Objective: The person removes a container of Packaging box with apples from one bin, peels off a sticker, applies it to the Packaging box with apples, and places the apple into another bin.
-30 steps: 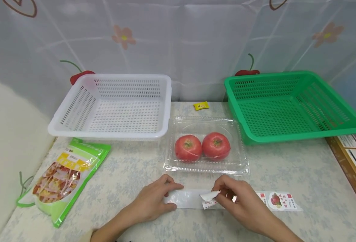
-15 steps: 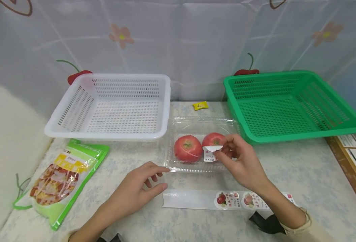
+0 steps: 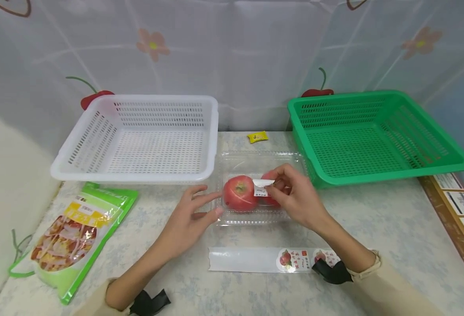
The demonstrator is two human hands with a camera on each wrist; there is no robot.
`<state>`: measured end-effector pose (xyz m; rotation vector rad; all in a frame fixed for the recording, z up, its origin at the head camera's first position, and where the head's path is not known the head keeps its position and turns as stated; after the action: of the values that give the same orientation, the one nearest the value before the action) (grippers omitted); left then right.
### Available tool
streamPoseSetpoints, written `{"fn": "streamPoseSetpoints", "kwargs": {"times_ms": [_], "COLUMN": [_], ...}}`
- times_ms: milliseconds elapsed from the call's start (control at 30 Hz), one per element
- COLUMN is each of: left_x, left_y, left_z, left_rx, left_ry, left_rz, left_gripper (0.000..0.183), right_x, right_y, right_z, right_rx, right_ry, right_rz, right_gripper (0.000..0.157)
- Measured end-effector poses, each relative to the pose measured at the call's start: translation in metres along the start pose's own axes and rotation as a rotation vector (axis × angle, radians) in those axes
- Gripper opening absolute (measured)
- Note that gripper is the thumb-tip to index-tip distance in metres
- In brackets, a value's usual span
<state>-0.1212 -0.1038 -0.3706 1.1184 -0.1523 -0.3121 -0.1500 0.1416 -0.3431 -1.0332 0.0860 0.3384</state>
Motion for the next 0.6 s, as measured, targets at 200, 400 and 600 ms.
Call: {"fn": "streamPoseSetpoints", "kwargs": {"times_ms": [200, 400, 600], "left_x": [-0.008, -0.012, -0.014], "left_y": [-0.008, -0.006, -0.009], "left_z": [0.000, -0.001, -0.004], "left_rx": [0.128, 0.153, 0.219], "left_ry": [0.041, 0.008, -0.002], "left_rz": [0.061, 0.062, 0.103], "left_gripper": [0.030, 0.028, 0.028], "right_x": [-0.001, -0.003, -0.003], "right_y": [0.003, 0.002, 0.001], "right_z": [-0.003, -0.006, -0.008], "right_rx": [0.027, 0.089, 0.144], "right_ry": [-0.034, -0.055, -0.065], "right_rz": [-0.034, -0.025, -0.003], "right_gripper": [0.027, 0.032, 0.034]}}
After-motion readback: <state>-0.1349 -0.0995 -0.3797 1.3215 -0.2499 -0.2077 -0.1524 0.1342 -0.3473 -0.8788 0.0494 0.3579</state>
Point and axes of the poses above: each hand's wrist, its own x-axis away from the middle knuckle, its own z-axis out of the back of the hand, y = z × x, the point moved 5 cm from there along -x, towards the middle knuckle
